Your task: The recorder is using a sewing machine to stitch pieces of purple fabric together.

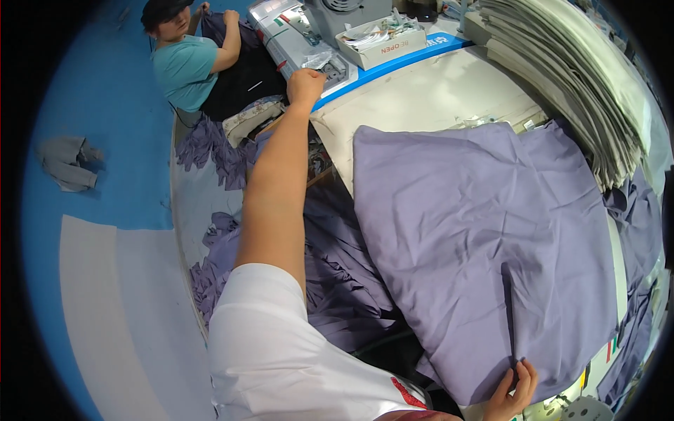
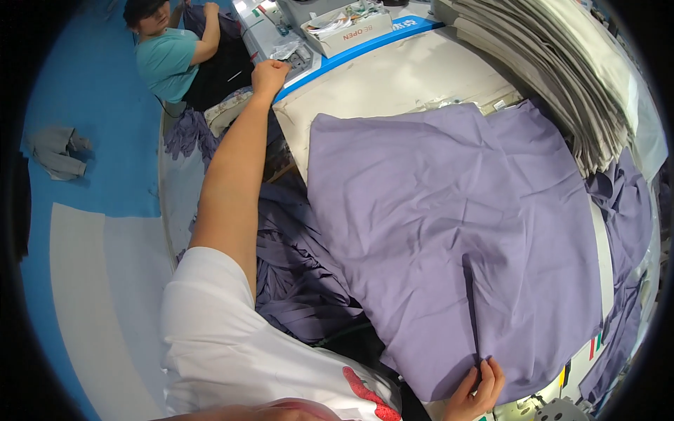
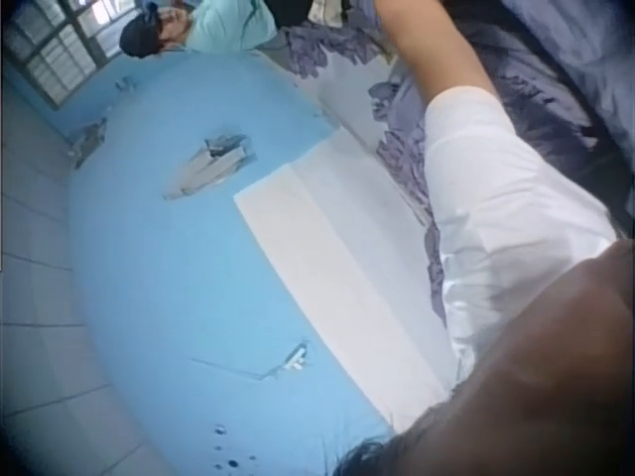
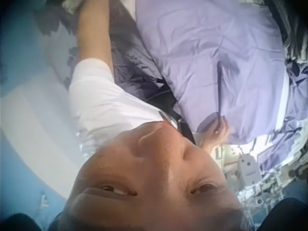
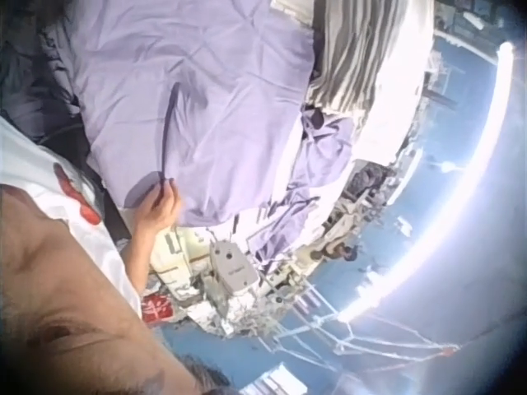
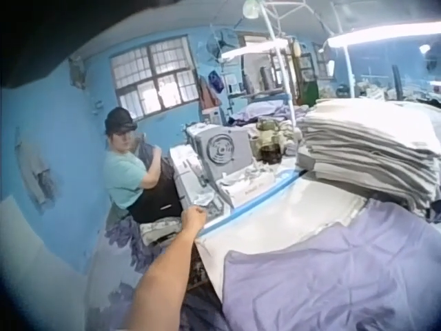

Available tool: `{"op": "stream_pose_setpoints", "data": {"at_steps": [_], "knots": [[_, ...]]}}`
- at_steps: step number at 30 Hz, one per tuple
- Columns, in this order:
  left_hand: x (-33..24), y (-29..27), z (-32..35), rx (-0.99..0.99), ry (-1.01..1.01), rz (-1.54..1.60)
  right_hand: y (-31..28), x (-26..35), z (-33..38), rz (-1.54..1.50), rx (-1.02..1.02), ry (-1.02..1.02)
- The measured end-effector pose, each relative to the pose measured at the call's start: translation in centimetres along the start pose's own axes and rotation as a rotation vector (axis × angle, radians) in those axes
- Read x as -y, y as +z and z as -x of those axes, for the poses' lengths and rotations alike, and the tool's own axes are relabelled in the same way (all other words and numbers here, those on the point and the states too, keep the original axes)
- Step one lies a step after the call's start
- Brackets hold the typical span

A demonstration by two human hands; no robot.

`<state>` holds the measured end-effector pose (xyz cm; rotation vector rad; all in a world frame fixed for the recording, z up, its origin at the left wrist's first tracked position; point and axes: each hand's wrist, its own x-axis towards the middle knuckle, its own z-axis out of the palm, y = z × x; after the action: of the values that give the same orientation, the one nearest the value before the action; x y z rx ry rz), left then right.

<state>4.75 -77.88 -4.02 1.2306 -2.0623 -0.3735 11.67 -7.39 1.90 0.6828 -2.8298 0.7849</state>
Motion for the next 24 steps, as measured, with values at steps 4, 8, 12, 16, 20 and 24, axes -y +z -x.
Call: {"op": "stream_pose_setpoints", "data": {"at_steps": [4,8,12,16,20,24], "knots": [[-0.2,0.2,-1.8,0.011,0.060,-0.068,0.7,-0.3,-0.3,0.068,-0.021,-0.035],[-0.9,1.2,-2.8,0.100,0.067,-0.184,1.4,-0.8,-0.4,0.081,-0.073,-0.050],[-1.6,1.7,-3.3,0.197,0.049,-0.272,1.6,-1.2,-0.3,0.062,-0.103,-0.034],[-1.3,1.3,-3.0,0.134,0.090,-0.212,1.7,-1.2,-0.3,0.030,-0.116,-0.045],[-1.9,-1.3,0.0,-0.112,0.342,-0.027,1.6,-1.3,-0.4,-0.002,-0.122,-0.058],[-5.3,-6.3,7.9,-0.032,0.442,0.300,1.2,-1.4,-0.1,0.045,-0.148,-0.115]]}}
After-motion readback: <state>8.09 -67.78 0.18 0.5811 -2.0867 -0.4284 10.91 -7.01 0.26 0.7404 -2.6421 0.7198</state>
